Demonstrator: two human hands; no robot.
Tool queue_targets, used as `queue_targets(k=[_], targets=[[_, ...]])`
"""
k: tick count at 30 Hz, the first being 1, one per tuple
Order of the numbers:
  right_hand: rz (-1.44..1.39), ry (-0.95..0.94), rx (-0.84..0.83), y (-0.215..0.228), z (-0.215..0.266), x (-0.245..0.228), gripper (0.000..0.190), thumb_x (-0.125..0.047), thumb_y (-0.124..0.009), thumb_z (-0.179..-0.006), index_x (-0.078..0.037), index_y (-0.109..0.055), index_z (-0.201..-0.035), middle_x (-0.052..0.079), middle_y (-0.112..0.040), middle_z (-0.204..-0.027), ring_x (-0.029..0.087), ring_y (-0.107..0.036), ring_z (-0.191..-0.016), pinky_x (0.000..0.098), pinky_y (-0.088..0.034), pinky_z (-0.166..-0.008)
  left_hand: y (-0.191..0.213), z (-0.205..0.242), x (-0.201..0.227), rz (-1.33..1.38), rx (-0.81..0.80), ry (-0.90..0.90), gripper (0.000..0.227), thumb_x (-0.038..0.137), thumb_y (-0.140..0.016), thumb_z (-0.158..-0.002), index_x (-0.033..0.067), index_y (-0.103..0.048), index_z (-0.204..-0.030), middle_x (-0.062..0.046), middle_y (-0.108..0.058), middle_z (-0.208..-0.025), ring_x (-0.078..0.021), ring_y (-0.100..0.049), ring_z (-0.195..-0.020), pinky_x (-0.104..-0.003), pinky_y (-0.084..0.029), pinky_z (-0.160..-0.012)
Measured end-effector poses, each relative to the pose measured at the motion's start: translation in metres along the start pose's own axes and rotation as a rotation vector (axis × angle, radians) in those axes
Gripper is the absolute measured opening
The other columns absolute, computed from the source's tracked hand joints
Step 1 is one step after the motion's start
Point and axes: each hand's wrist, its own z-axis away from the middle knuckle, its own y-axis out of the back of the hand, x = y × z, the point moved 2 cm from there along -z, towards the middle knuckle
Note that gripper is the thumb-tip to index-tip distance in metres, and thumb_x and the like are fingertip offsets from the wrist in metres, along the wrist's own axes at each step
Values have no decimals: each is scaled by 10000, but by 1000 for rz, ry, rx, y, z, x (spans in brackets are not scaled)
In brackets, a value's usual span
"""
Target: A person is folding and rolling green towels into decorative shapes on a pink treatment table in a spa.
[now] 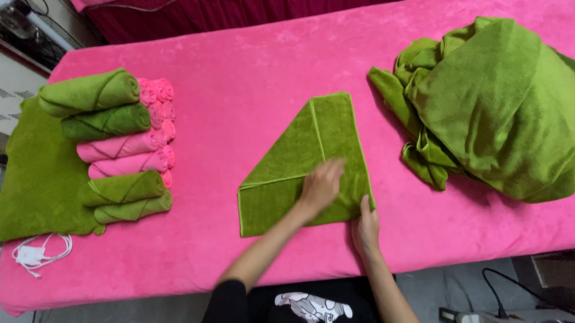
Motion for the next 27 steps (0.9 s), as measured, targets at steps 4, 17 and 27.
queue_targets(k=[4, 17, 27], targets=[[-60, 66, 106, 11, -10, 5, 397, -346, -520, -1137, -42, -640, -1362, 175, -698, -1304, 317, -704, -1181, 478, -578, -1043, -35, -72, -50, -449, -28, -94, 445, 113, -683, -969, 95, -596, -1405, -158, -655, -1256, -357, -688, -1129, -501, -566, -892], [62, 263, -22, -11, 1, -13, 594, -326, -280, -1161, -114, -141, -1698, 100, -170, -1761, 301, -186, -1604, 492, -235, -1301, -88, -151, -79, -607, 30, -511, 373, 386, -656, -978, 131, -640, -1249, -99, -570, -982, -286, -612, -858, -444, -470, -755], [194, 322, -39, -58, 4, -42, 601, -390, -257, -1158, -110, -207, -1688, 96, -146, -1767, 264, -93, -1626, 467, -96, -1332, -61, -95, -53, -590, 66, -376, 333, 316, -675, -973, 142, -634, -1254, -101, -629, -1066, -276, -659, -1037, -588, -405, -1109]])
